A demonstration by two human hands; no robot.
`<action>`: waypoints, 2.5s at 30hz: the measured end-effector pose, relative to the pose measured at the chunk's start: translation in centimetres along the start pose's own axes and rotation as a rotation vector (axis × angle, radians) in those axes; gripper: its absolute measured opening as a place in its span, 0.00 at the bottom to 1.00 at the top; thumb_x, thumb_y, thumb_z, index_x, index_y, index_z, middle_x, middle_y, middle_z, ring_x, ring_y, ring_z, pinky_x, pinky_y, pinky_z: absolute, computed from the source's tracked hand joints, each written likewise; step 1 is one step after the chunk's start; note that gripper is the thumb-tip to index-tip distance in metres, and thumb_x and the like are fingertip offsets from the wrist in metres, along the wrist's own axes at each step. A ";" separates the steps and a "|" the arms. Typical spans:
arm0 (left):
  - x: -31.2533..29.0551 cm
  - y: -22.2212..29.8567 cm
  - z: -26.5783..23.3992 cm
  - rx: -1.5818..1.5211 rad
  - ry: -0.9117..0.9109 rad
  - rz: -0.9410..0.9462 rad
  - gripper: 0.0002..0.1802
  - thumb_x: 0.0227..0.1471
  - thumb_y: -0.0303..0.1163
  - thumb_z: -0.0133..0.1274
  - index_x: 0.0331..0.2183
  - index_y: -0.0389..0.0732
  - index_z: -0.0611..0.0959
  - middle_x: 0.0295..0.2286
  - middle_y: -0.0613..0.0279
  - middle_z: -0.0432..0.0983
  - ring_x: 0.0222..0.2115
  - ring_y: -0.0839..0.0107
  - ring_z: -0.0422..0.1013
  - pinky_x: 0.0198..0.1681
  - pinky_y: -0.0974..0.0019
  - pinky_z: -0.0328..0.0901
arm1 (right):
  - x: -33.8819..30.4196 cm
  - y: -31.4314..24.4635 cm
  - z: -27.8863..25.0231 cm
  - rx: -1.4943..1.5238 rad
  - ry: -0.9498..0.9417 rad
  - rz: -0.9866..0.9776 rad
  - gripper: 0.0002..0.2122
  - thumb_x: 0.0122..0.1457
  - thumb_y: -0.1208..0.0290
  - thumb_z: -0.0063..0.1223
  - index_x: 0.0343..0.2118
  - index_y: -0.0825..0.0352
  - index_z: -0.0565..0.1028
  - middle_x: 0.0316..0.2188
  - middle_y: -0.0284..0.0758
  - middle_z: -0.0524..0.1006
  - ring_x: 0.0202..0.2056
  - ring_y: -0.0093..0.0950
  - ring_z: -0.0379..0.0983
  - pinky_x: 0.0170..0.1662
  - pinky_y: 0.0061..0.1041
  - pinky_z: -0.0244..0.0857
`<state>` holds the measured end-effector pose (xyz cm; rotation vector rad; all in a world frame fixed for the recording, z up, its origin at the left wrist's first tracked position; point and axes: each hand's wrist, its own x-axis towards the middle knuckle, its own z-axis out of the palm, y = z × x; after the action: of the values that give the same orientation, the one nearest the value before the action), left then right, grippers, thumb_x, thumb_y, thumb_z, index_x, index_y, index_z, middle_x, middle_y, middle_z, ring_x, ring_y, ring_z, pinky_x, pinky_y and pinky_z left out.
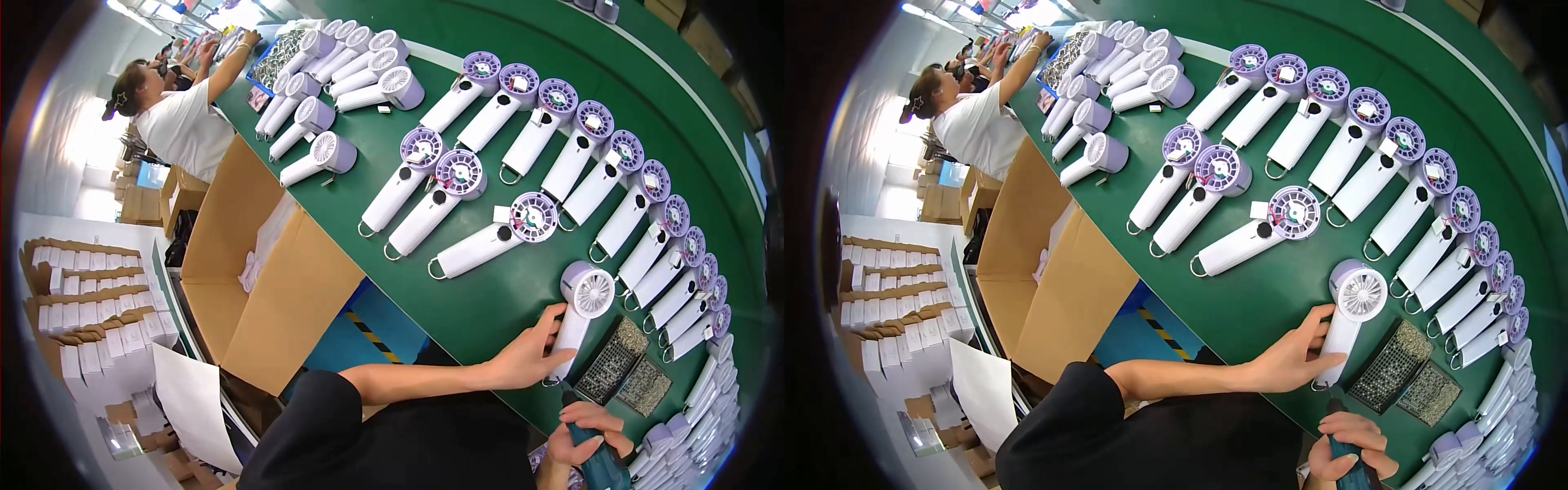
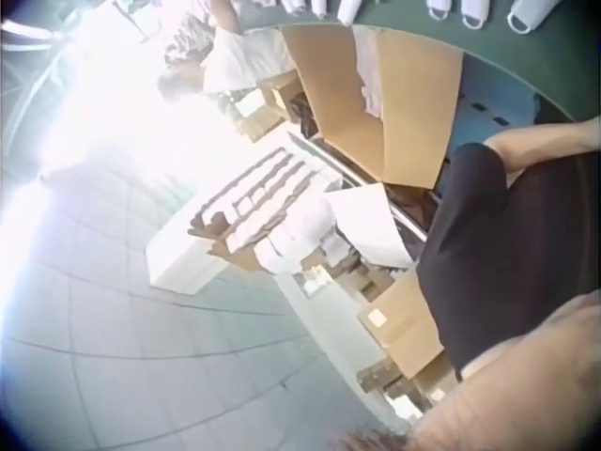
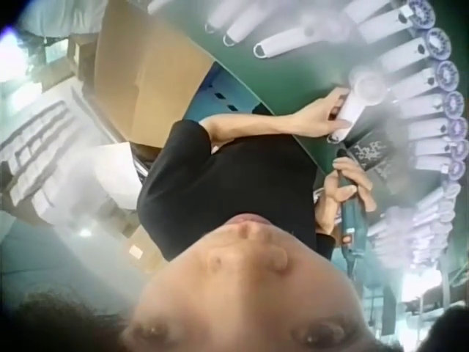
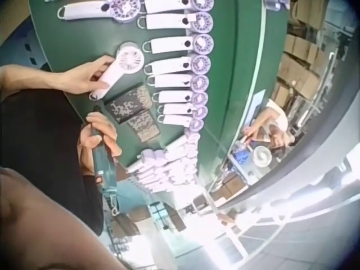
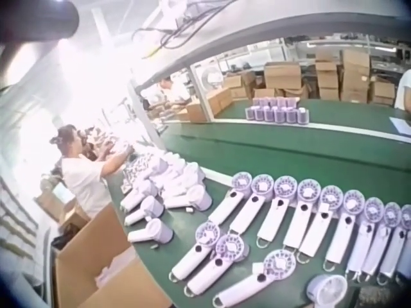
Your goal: Assembling portable electric fans using an electric screwdriver on a production line.
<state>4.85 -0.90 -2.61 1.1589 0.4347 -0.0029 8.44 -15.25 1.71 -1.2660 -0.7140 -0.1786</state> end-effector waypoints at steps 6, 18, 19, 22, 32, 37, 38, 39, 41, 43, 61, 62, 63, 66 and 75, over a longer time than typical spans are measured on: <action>-0.1 0.4 0.0 0.000 -0.032 -0.026 0.37 0.61 0.28 0.52 0.62 0.37 0.49 0.52 0.45 0.70 0.49 0.63 0.71 0.52 0.58 0.68 | -0.1 0.0 -0.2 -0.025 0.009 0.015 0.12 0.65 0.65 0.44 0.39 0.65 0.55 0.24 0.40 0.66 0.13 0.29 0.64 0.15 0.27 0.66; -0.3 0.4 0.1 -0.015 -0.020 -0.005 0.36 0.59 0.27 0.53 0.61 0.35 0.52 0.47 0.47 0.74 0.47 0.62 0.73 0.50 0.58 0.68 | 0.1 -0.5 0.7 -0.011 0.057 0.052 0.17 0.62 0.63 0.51 0.37 0.67 0.55 0.21 0.39 0.69 0.14 0.31 0.72 0.19 0.28 0.70; -0.3 0.3 0.0 -0.013 -0.020 -0.002 0.36 0.59 0.27 0.53 0.61 0.35 0.52 0.47 0.47 0.74 0.47 0.62 0.73 0.50 0.58 0.68 | 0.2 -0.7 0.7 0.000 0.012 0.032 0.17 0.64 0.61 0.49 0.39 0.67 0.56 0.22 0.39 0.68 0.14 0.31 0.69 0.18 0.28 0.69; -0.3 0.0 0.0 -0.034 -0.020 0.015 0.35 0.59 0.26 0.53 0.61 0.34 0.53 0.48 0.47 0.73 0.48 0.63 0.72 0.50 0.59 0.68 | 0.4 -1.8 0.9 -0.032 0.014 -0.020 0.17 0.65 0.59 0.48 0.41 0.67 0.57 0.23 0.38 0.66 0.13 0.30 0.67 0.17 0.28 0.67; -1.6 2.0 -0.6 0.274 0.070 0.067 0.33 0.58 0.26 0.53 0.60 0.37 0.57 0.47 0.50 0.71 0.45 0.62 0.73 0.45 0.62 0.69 | 5.6 -2.6 -2.1 -0.072 0.341 -0.072 0.07 0.66 0.67 0.37 0.38 0.66 0.61 0.22 0.35 0.63 0.13 0.24 0.58 0.16 0.23 0.57; -2.7 3.3 -2.4 0.622 0.112 0.202 0.34 0.54 0.26 0.54 0.60 0.39 0.61 0.45 0.47 0.70 0.41 0.52 0.72 0.41 0.59 0.70 | 8.3 -2.2 -5.1 -0.107 0.641 0.122 0.08 0.67 0.67 0.40 0.34 0.67 0.63 0.23 0.33 0.62 0.14 0.22 0.57 0.21 0.21 0.54; -2.8 3.0 -2.8 0.729 0.129 0.289 0.35 0.53 0.25 0.54 0.60 0.40 0.62 0.44 0.49 0.70 0.41 0.51 0.72 0.41 0.58 0.70 | 8.7 -2.2 -5.3 -0.107 0.687 0.132 0.09 0.67 0.67 0.40 0.32 0.67 0.64 0.23 0.33 0.62 0.15 0.22 0.57 0.21 0.21 0.54; -2.8 2.8 -3.2 0.835 0.145 0.376 0.35 0.52 0.24 0.55 0.61 0.40 0.62 0.43 0.50 0.70 0.41 0.51 0.71 0.40 0.57 0.70 | 8.8 -2.1 -5.3 -0.142 0.747 0.131 0.11 0.66 0.66 0.42 0.30 0.68 0.64 0.23 0.33 0.62 0.16 0.22 0.57 0.22 0.22 0.54; -2.8 2.2 -3.6 0.938 0.169 0.431 0.36 0.49 0.23 0.56 0.60 0.41 0.64 0.44 0.51 0.71 0.40 0.53 0.72 0.40 0.58 0.70 | 8.5 -1.7 -5.9 -0.124 0.727 0.129 0.11 0.66 0.66 0.42 0.31 0.68 0.64 0.23 0.33 0.62 0.15 0.22 0.57 0.22 0.22 0.54; -3.0 1.8 -3.8 1.044 0.190 0.487 0.37 0.47 0.22 0.57 0.59 0.42 0.66 0.44 0.53 0.71 0.40 0.55 0.72 0.41 0.59 0.70 | 8.2 -1.2 -5.8 -0.106 0.710 0.126 0.11 0.66 0.65 0.42 0.32 0.68 0.64 0.22 0.34 0.62 0.15 0.23 0.57 0.23 0.22 0.55; -3.6 1.0 -4.2 1.379 0.058 0.679 0.36 0.48 0.25 0.52 0.61 0.43 0.67 0.47 0.50 0.68 0.38 0.61 0.68 0.44 0.62 0.65 | 8.1 -0.1 -3.6 -0.159 0.536 0.012 0.07 0.63 0.72 0.45 0.38 0.69 0.62 0.19 0.37 0.63 0.13 0.26 0.59 0.20 0.26 0.59; -3.6 1.0 -4.3 1.381 0.057 0.691 0.35 0.49 0.26 0.52 0.61 0.43 0.67 0.47 0.50 0.68 0.38 0.61 0.68 0.43 0.63 0.65 | 8.0 -0.1 -3.7 -0.150 0.519 0.006 0.07 0.63 0.72 0.45 0.38 0.68 0.62 0.19 0.37 0.63 0.14 0.26 0.59 0.20 0.25 0.59; -3.5 1.0 -4.3 1.382 0.055 0.703 0.35 0.49 0.26 0.51 0.60 0.43 0.68 0.47 0.50 0.68 0.38 0.61 0.68 0.43 0.63 0.65 | 8.0 0.0 -3.8 -0.141 0.503 0.000 0.07 0.63 0.72 0.45 0.38 0.68 0.62 0.19 0.37 0.63 0.14 0.25 0.59 0.20 0.25 0.59; -3.4 1.1 -4.2 1.359 0.048 0.697 0.34 0.49 0.26 0.52 0.60 0.43 0.68 0.46 0.49 0.68 0.37 0.61 0.68 0.43 0.63 0.65 | 8.0 -0.2 -3.5 -0.148 0.509 0.027 0.07 0.64 0.72 0.45 0.39 0.68 0.62 0.19 0.36 0.63 0.14 0.25 0.59 0.19 0.25 0.59; -3.5 1.0 -4.1 1.314 0.041 0.662 0.33 0.50 0.26 0.52 0.60 0.44 0.69 0.46 0.48 0.68 0.38 0.59 0.68 0.43 0.61 0.65 | 7.5 0.3 -4.0 -0.126 0.449 0.021 0.08 0.64 0.71 0.45 0.40 0.68 0.62 0.19 0.36 0.63 0.13 0.24 0.58 0.19 0.25 0.59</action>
<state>0.49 2.39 -1.86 2.5600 0.0037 0.3576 15.93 -16.88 5.33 -1.2928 -0.3059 -0.4794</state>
